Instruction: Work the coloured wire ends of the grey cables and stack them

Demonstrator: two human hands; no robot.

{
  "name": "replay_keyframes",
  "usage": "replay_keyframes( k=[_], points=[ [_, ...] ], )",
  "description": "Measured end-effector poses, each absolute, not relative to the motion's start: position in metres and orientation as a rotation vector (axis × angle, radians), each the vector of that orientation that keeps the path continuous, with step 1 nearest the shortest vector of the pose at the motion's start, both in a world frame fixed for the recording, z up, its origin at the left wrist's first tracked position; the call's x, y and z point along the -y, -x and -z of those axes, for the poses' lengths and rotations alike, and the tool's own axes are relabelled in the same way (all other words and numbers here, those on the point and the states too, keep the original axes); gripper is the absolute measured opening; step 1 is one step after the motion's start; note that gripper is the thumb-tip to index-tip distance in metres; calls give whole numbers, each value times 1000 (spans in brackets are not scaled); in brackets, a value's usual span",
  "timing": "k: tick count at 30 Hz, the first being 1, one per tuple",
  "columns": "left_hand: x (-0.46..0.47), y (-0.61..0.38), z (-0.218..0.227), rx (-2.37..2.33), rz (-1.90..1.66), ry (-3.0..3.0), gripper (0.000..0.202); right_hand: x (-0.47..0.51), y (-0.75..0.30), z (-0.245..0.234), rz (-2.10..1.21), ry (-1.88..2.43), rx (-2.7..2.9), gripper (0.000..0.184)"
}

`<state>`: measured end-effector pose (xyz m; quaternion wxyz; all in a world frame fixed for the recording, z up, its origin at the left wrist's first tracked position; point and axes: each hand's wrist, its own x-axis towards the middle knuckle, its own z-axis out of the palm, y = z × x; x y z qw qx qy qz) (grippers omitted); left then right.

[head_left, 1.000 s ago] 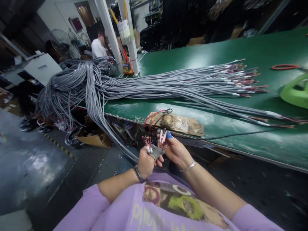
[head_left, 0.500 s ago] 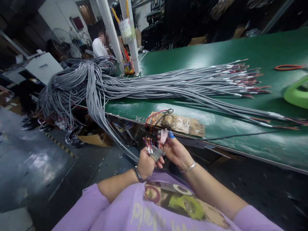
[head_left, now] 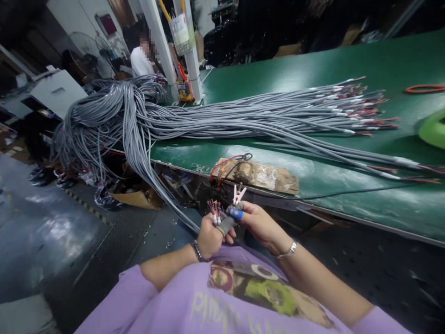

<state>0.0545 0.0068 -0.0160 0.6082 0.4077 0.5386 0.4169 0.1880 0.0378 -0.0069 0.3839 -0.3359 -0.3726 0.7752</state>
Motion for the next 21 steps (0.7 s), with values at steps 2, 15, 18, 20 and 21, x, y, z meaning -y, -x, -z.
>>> replay_keyframes(
  k=[2, 15, 18, 20, 21],
  points=[
    [-8, -54, 17, -1232, -921, -943, 44, -39, -189, 8, -1881, 942, 999, 44],
    [-8, -53, 21, -1218, -967, -948, 52, -34, -186, 14, -1717, 1054, 1025, 46],
    [-8, -54, 20, -1214, -992, -912, 51, -34, -190, 25, -1795, 974, 944, 43],
    [-8, -54, 17, -1216, -1011, -877, 50, -37, -194, 32, -1862, 908, 829, 42],
    [-8, -55, 16, -1216, -1021, -859, 50, -39, -196, 34, -1889, 883, 761, 42]
  ],
)
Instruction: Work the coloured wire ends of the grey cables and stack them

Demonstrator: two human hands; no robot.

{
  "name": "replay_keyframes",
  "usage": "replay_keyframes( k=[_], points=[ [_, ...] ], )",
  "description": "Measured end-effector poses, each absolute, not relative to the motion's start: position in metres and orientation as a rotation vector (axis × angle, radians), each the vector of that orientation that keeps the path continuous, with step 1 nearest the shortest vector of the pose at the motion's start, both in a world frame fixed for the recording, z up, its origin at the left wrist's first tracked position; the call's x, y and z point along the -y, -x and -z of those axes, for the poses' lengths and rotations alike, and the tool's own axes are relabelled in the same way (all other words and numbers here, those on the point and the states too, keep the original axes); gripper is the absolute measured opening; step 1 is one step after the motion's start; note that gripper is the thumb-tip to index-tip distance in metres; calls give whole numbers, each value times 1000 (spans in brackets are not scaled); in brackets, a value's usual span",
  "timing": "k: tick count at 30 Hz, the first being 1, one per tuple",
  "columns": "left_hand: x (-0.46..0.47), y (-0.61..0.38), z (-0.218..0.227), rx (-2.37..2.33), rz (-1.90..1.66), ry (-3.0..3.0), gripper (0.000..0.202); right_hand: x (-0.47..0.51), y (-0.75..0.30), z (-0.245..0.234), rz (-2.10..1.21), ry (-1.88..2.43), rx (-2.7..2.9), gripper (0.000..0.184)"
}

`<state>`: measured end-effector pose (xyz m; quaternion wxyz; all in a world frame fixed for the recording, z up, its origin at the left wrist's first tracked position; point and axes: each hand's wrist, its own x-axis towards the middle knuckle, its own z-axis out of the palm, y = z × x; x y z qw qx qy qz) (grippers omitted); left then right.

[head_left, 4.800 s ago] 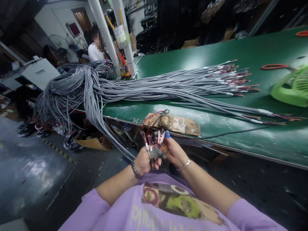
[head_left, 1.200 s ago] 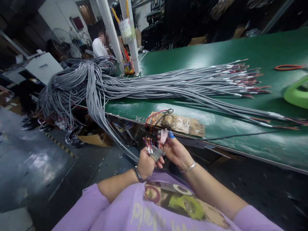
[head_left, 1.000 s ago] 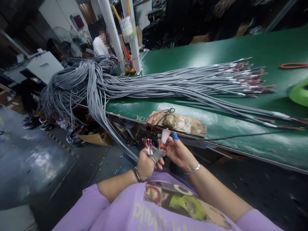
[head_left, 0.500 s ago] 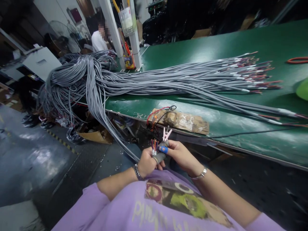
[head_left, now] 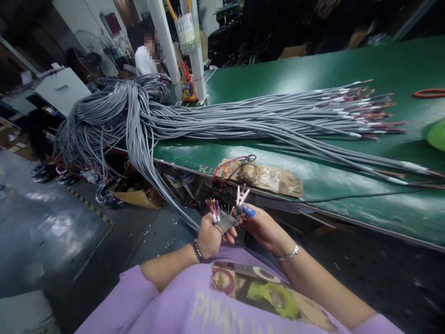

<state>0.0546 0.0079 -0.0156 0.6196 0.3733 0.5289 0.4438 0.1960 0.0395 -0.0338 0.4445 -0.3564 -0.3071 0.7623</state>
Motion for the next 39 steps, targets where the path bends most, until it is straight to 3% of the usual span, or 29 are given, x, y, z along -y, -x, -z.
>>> replay_keyframes(
  k=[12, 27, 39],
  points=[
    [-19, -63, 5, -1227, -1023, -865, 52, -62, -192, 21, -1875, 948, 666, 60],
    [-12, -56, 12, -1260, -973, -968, 49, -41, -195, 12, -1742, 1086, 1026, 41],
    [-11, -53, 19, -1264, -1021, -902, 46, -35, -186, 8, -1738, 1099, 932, 42]
  ],
)
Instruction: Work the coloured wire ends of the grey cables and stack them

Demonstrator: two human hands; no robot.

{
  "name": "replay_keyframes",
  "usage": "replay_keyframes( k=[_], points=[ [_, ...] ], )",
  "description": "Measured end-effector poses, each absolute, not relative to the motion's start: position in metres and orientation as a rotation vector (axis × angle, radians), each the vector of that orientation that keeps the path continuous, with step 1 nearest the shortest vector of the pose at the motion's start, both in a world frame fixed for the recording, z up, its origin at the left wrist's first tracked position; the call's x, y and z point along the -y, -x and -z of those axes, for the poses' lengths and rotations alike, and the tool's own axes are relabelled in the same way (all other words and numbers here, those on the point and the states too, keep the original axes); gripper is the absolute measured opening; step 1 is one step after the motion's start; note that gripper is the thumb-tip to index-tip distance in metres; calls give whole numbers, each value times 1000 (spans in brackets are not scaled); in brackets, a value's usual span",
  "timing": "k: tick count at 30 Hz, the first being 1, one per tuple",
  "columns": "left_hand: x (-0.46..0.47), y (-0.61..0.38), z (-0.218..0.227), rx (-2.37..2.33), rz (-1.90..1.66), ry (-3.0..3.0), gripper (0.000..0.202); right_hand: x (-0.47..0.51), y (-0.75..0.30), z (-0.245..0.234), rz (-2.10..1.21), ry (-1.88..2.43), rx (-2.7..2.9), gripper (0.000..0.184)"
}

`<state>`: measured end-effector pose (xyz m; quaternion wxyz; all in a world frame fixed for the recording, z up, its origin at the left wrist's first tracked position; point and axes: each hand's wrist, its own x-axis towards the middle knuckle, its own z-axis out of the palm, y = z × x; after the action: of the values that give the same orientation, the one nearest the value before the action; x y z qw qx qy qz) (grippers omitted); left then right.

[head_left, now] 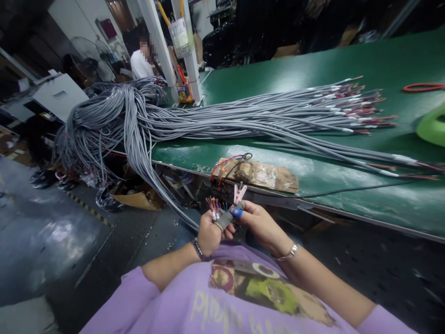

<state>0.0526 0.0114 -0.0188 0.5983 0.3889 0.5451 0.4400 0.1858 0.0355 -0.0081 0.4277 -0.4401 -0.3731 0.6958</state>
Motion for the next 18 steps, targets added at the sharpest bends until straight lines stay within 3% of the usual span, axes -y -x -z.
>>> replay_keyframes(
  k=[6, 18],
  points=[
    [-13, -56, 16, -1297, -1085, -814, 46, -28, -175, -2, -1788, 993, 802, 41],
    [-12, -59, 2, -1250, -1060, -789, 49, -48, -190, 29, -1904, 875, 514, 32]
  ],
)
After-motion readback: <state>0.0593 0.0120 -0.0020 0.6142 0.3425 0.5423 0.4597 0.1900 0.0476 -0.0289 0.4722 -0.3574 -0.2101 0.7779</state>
